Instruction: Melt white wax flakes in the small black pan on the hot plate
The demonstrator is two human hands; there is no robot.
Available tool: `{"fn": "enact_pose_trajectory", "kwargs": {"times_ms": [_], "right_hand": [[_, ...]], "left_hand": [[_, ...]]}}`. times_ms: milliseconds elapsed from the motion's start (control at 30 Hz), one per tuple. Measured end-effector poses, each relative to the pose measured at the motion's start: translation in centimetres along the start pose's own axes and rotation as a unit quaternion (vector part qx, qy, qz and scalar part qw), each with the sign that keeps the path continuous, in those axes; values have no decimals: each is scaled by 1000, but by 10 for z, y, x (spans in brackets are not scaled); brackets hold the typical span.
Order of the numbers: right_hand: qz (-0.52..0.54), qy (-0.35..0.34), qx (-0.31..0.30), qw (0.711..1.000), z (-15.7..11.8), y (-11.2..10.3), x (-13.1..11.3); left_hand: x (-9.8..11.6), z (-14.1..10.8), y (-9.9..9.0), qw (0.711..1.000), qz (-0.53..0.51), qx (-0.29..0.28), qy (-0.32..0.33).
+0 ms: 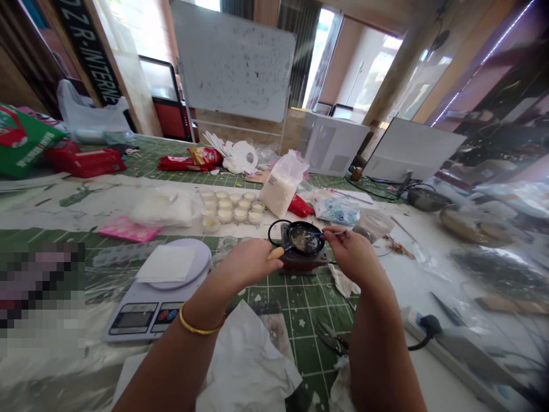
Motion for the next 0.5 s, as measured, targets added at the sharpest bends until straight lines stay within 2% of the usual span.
{"fn": "enact_pose_trajectory", "kwargs": {"times_ms": [67, 167, 300, 400, 500], "right_hand": [[8, -4, 8, 1000, 0, 1, 0], [4, -12, -22, 1000, 1, 3, -1], [7, -19, 1, 1000, 1, 5, -3], [8, -25, -32, 999, 2, 6, -5], [5, -20, -27, 999, 1, 5, -5]], "left_hand": [[0, 0, 0, 1000, -1, 2, 1], [-1, 0, 1, 1000, 0, 5, 1], [-2, 1, 2, 1000, -2, 7, 1], [-1, 1, 2, 1000, -2, 10, 4], [0, 0, 1, 1000, 0, 8, 0]]}}
Point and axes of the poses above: each hand's wrist, its own z-axis towards the middle knuckle, its own y-axis out of the palm, x = y × z, the point moved 1 cm from there along z, towards the middle knuckle, and after that the axes turned 15 degrees about -x, right-handed, at the moved point
